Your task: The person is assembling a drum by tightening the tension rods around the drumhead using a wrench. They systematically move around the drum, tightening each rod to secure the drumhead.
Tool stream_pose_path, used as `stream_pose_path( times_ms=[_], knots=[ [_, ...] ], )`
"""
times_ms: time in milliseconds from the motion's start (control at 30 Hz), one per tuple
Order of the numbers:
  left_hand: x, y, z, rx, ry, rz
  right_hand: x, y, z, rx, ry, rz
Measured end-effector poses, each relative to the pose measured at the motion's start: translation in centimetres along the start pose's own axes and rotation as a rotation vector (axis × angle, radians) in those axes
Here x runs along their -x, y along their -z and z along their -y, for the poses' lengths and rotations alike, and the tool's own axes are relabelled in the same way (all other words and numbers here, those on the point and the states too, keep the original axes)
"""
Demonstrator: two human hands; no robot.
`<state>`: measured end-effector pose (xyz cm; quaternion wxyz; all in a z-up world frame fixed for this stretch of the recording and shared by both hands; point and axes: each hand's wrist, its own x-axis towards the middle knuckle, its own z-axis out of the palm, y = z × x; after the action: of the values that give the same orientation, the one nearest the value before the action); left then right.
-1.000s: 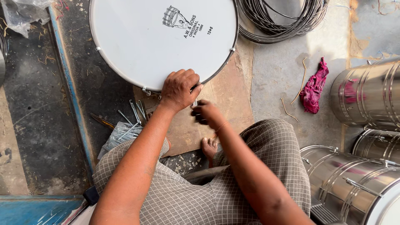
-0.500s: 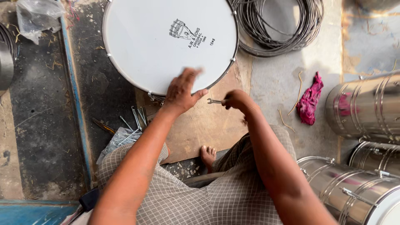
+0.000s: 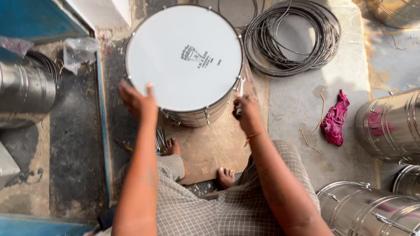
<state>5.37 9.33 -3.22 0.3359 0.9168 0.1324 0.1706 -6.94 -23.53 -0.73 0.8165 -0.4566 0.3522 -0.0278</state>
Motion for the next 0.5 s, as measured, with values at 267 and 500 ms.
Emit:
stream_pose_path(
  times_ms=[267, 500],
  knots=[
    [-2.2, -1.2, 3.9, 0.340, 0.372, 0.145, -2.7, -3.0, -4.8, 0.233, 0.394, -0.037],
    [8.1, 1.1, -4.1, 0.653, 0.644, 0.760, -9.7, -1.5, 6.7, 0.820, 0.329, -0.276]
  ],
)
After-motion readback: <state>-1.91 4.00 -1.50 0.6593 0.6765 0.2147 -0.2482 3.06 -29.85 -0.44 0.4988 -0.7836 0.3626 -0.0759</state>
